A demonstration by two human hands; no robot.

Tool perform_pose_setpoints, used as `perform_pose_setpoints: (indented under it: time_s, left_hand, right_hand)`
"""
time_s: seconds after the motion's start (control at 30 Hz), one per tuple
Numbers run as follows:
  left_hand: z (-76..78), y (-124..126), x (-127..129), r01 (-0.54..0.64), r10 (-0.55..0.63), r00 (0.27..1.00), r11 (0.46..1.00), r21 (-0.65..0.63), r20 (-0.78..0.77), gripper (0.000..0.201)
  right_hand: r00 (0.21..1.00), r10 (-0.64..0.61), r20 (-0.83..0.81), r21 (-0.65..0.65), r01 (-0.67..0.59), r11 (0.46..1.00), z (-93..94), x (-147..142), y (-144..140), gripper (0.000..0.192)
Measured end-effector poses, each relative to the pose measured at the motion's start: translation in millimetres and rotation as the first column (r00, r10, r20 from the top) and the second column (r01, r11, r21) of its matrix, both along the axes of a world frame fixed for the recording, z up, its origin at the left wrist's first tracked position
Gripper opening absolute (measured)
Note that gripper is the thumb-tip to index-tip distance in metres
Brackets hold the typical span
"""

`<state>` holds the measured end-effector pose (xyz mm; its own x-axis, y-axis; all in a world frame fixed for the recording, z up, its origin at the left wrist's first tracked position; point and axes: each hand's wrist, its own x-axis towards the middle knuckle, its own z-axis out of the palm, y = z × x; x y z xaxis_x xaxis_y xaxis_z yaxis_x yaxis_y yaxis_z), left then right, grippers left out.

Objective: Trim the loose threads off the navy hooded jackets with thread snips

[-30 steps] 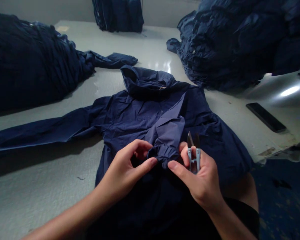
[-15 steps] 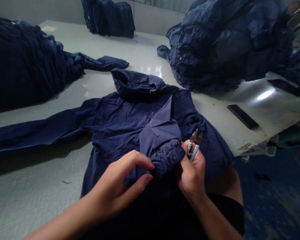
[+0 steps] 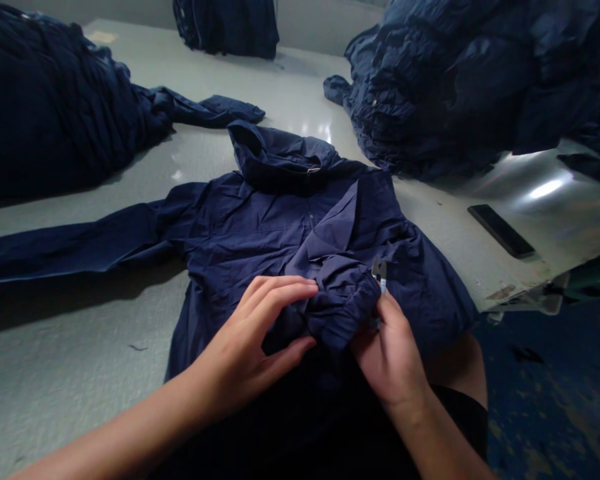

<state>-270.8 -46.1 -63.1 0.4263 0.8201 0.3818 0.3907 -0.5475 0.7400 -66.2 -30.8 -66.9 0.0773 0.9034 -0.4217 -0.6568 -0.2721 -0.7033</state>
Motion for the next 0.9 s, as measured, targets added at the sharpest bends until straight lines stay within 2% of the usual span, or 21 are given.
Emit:
perform_pose_setpoints:
  time_s: [0.07,0.13,0.17,0.2,0.27,0.3,0.33,0.4,0.43,0.47,0.5,0.6,0.67,0.77,0.83,0.9]
  left_hand:
    - [1.0,4.1,-0.3,-0.004,0.004,1.000,1.000,0.023,0.005,0.042]
    - [2.1,8.5,-0.8,-0.021,0.021,0.999,1.000,-0.004,0.036,0.023]
    - [2.6,10.5,-1.1,-0.038,0.040,0.998,0.999,-0.032,0.057,0.014]
    - [2.8,12.1,-1.3,-0.055,0.059,0.995,0.996,-0.064,0.075,0.008]
    - [2.6,13.9,-1.4,-0.063,0.075,0.993,0.990,-0.127,0.090,0.012]
    - [2.2,14.1,-1.3,-0.056,0.070,0.993,0.987,-0.150,0.091,0.015]
    - [1.7,13.9,-1.1,-0.041,0.056,0.994,0.986,-0.163,0.091,0.016]
    - [0.7,13.1,-0.5,-0.015,0.031,0.995,0.985,-0.171,0.093,0.018]
    - [0.4,12.6,-0.3,-0.013,0.030,0.995,0.986,-0.169,0.096,0.018]
    - [0.4,12.2,-0.1,-0.016,0.032,0.995,0.985,-0.170,0.096,0.018]
    - [0.7,11.9,0.0,-0.016,0.033,0.995,0.984,-0.175,0.094,0.018]
    - [2.7,11.5,0.1,0.014,0.008,0.995,0.974,-0.227,0.096,0.012]
    - [3.4,11.6,0.1,0.030,0.000,0.994,0.961,-0.275,0.106,0.013]
    - [1.6,11.9,0.0,0.006,0.031,0.994,0.941,-0.340,0.103,0.016]
    - [-1.0,12.4,-0.1,-0.030,0.061,0.995,0.935,-0.354,0.078,0.017]
    - [-3.0,13.0,0.1,-0.096,0.112,0.993,0.949,-0.300,0.037,0.022]
  right_hand:
    - [0.998,0.065,0.012,-0.027,-0.064,0.998,1.6,2.5,-1.2,0.026]
    - [0.987,0.116,0.110,0.058,-0.123,0.991,5.0,8.1,-3.4,0.020]
    - [0.974,0.081,0.210,0.157,-0.116,0.981,7.6,12.0,-4.4,0.018]
    - [0.944,-0.008,0.330,0.287,-0.092,0.954,10.8,16.4,-5.0,0.018]
    - [0.806,-0.235,0.543,0.532,-0.113,0.839,19.0,24.5,-5.0,0.025]
    - [0.720,-0.294,0.628,0.589,-0.193,0.785,23.3,27.4,-4.1,0.029]
    - [0.642,-0.281,0.714,0.578,-0.313,0.754,27.3,29.2,-2.8,0.033]
    - [0.512,-0.082,0.855,0.407,-0.564,0.718,32.2,28.7,1.1,0.038]
    - [0.473,0.028,0.881,0.319,-0.636,0.703,32.5,27.0,3.5,0.040]
    - [0.467,0.112,0.877,0.265,-0.665,0.698,31.3,24.6,5.9,0.042]
    - [0.497,0.169,0.851,0.244,-0.660,0.710,28.9,22.2,8.3,0.045]
    - [0.678,0.254,0.690,0.261,-0.560,0.786,18.3,16.6,13.7,0.051]
    - [0.751,0.315,0.581,0.250,-0.533,0.808,13.1,15.2,15.5,0.051]
    - [0.788,0.376,0.489,0.210,-0.524,0.825,11.0,14.3,16.8,0.053]
    - [0.800,0.356,0.484,0.202,-0.498,0.844,11.4,13.4,17.9,0.055]
    - [0.814,0.306,0.494,0.210,-0.453,0.866,11.0,12.3,19.4,0.055]
